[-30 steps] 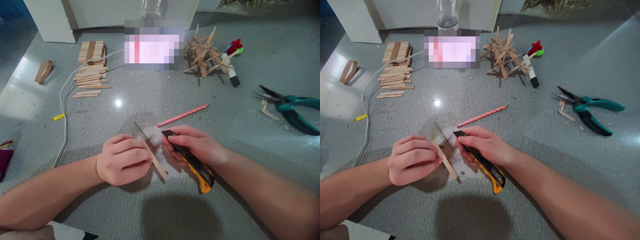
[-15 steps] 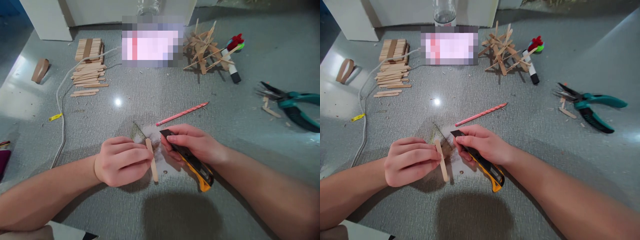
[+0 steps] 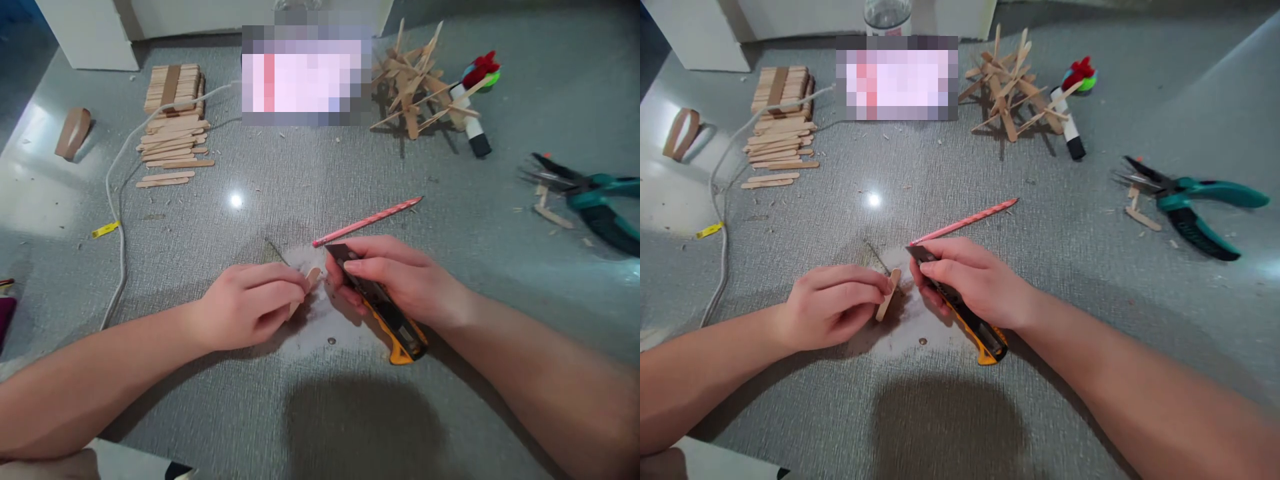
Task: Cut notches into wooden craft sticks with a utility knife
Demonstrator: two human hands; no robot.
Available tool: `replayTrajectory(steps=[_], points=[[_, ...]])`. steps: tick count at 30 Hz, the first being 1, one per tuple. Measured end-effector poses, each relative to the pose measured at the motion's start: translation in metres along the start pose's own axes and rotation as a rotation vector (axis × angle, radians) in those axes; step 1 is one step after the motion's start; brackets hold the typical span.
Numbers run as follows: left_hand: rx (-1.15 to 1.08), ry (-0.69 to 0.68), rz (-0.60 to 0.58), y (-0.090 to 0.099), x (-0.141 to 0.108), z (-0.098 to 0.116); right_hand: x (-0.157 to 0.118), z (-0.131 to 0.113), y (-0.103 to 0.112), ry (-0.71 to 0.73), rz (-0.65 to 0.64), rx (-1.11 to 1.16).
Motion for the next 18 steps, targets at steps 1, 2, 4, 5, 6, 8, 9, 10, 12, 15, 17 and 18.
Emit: replayTrajectory(steps=[1,2,4,5,6,8,9,10,12,15,17,18], points=[[-0.021,0.023,0.001,0.000,0.001,-0.002,0.000,-0.001,0.002,0.012,0.015,-0.012],[-0.044,0.041,0.001,0.000,0.001,-0.003,0.001,-0.001,0.004,0.017,0.032,-0.019],[-0.081,0.063,-0.009,-0.001,0.002,-0.004,0.001,0.000,0.007,0.017,0.067,-0.035],[-0.093,0.075,-0.018,-0.001,0.002,-0.005,0.001,0.000,0.008,0.019,0.085,-0.061],[-0.100,0.089,-0.032,-0.002,0.002,-0.006,0.001,-0.001,0.009,0.022,0.099,-0.098],[-0.096,0.113,-0.064,-0.005,0.002,-0.008,0.000,-0.004,0.009,0.026,0.120,-0.191],[-0.089,0.120,-0.080,-0.007,0.001,-0.008,-0.002,-0.007,0.010,0.031,0.134,-0.279],[-0.080,0.123,-0.092,-0.008,0.001,-0.009,-0.004,-0.012,0.010,0.042,0.151,-0.395],[-0.058,0.122,-0.107,-0.011,0.000,-0.009,-0.010,-0.023,0.013,0.070,0.191,-0.686],[-0.045,0.135,-0.113,-0.013,-0.002,-0.011,-0.024,-0.037,0.016,0.127,0.213,-1.061],[-0.053,0.148,-0.126,-0.015,-0.002,-0.013,-0.037,-0.047,0.018,0.204,0.250,-1.233],[-0.057,0.151,-0.133,-0.015,-0.001,-0.013,-0.045,-0.053,0.018,0.259,0.292,-1.306]])
Point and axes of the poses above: each hand's wrist, its own x-axis towards the middle knuckle, its own y-axis out of the back of the hand, z = x × y, the point moved 8 cm from there along x, towards the middle knuckle
